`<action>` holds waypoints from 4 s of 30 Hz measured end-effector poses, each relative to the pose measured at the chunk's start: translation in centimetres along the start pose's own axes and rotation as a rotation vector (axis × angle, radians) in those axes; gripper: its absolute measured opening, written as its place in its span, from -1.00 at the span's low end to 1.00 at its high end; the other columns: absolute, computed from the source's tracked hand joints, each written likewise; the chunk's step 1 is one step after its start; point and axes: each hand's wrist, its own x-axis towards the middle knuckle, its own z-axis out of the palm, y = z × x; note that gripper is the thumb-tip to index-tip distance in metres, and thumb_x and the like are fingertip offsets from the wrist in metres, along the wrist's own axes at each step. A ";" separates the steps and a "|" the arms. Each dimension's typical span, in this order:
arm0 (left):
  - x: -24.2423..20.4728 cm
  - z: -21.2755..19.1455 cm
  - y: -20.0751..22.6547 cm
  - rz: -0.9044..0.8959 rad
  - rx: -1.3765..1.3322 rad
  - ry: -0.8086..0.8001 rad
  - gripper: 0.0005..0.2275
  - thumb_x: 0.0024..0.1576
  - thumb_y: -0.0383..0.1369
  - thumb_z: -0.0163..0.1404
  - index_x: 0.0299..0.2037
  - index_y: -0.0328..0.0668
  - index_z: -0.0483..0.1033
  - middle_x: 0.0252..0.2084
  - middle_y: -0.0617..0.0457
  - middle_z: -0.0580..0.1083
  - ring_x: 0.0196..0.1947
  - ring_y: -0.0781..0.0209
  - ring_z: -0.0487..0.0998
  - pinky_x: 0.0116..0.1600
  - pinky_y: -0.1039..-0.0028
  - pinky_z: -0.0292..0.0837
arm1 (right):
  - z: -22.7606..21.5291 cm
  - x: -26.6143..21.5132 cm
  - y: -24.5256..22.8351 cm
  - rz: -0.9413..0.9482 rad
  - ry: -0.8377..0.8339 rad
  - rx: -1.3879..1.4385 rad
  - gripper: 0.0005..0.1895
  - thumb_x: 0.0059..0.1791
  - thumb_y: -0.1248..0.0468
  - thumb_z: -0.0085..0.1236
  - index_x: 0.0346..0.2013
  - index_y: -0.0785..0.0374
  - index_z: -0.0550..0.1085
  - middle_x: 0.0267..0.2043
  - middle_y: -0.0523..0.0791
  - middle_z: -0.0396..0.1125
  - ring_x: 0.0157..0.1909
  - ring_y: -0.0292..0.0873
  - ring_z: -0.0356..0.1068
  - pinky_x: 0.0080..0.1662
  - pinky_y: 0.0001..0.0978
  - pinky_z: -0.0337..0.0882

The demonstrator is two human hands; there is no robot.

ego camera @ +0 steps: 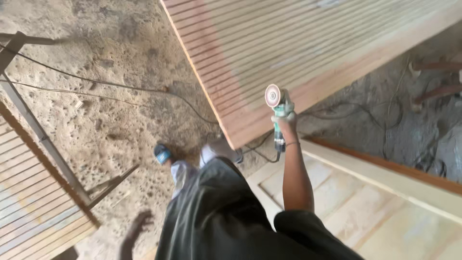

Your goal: The person uses a handheld electric sander to smooth the surface of a large wooden panel composed of parallel slats. They move the sander systematically across the panel while holding the power cord with the other hand.

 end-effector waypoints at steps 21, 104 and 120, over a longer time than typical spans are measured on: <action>24.3 -0.5 31.5 0.397 0.813 -0.218 -0.58 0.21 -0.25 0.08 0.22 -0.29 0.40 0.17 -0.23 0.45 0.07 -0.01 0.54 0.09 0.28 0.49 | 9.7 -9.2 9.0 0.200 0.348 0.446 -0.75 -0.23 0.50 0.24 -0.28 0.39 0.48 -0.43 -0.07 0.38 -0.52 -0.14 0.42 -0.45 -0.32 0.43; 37.0 11.3 81.9 1.077 1.552 -0.314 -0.44 0.38 -0.18 -0.34 0.63 0.02 0.06 0.67 -0.09 -0.22 0.64 -0.05 -0.35 0.60 -0.07 -0.60 | 21.3 -2.0 -2.5 0.629 0.476 -0.189 -0.53 -0.31 0.30 0.36 -0.13 0.35 0.53 -0.28 -0.01 0.48 -0.33 -0.15 0.50 -0.27 -0.35 0.55; 38.4 11.0 81.4 1.237 1.503 -0.299 -0.45 0.38 -0.22 -0.19 0.61 -0.08 0.16 0.66 -0.14 -0.13 0.63 -0.17 -0.27 0.58 -0.15 -0.55 | 29.5 -15.4 -1.8 0.725 0.314 -0.133 -0.37 -0.35 0.34 0.42 -0.01 0.32 0.43 -0.26 -0.02 0.47 -0.33 -0.18 0.47 -0.27 -0.37 0.56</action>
